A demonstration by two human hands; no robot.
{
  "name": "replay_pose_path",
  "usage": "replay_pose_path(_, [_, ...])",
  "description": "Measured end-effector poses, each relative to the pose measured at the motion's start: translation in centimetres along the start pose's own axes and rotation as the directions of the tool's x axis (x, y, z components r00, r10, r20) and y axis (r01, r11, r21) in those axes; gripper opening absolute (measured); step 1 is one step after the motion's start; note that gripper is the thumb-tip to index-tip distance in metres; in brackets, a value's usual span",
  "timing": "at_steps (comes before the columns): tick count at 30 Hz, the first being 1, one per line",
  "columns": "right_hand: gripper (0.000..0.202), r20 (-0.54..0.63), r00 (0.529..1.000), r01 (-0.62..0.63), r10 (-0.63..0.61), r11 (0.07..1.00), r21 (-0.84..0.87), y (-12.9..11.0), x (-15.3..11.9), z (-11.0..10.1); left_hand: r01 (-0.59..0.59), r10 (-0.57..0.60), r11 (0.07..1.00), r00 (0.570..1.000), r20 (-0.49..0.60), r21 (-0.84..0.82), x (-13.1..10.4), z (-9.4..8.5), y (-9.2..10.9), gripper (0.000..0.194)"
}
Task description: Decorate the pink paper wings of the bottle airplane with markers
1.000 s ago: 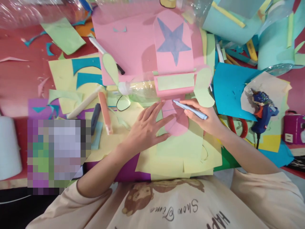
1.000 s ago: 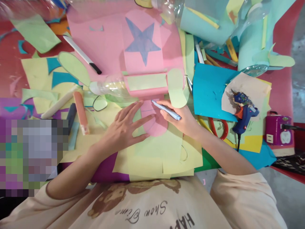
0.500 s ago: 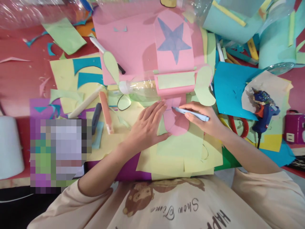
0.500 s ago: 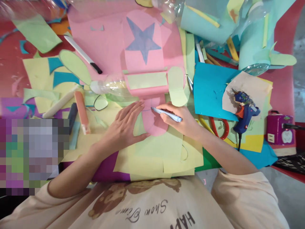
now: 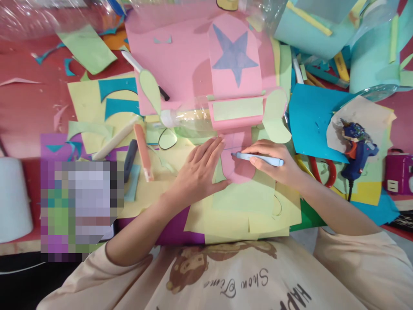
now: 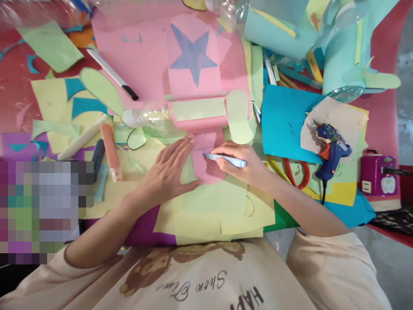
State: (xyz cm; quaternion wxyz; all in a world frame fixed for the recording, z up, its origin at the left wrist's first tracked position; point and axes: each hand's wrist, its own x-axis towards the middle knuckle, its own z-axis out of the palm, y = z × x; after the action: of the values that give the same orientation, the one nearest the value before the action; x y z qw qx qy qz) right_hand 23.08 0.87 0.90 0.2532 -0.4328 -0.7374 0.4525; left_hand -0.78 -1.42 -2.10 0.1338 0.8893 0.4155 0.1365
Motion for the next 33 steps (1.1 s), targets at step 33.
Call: replay_pose_path(33, [0.017, 0.13, 0.974, 0.188, -0.183, 0.982, -0.023, -0.77, -0.23, 0.73, 0.009, -0.008, 1.0, 1.0, 0.025, -0.018, 0.15, -0.37, 0.15, 0.086])
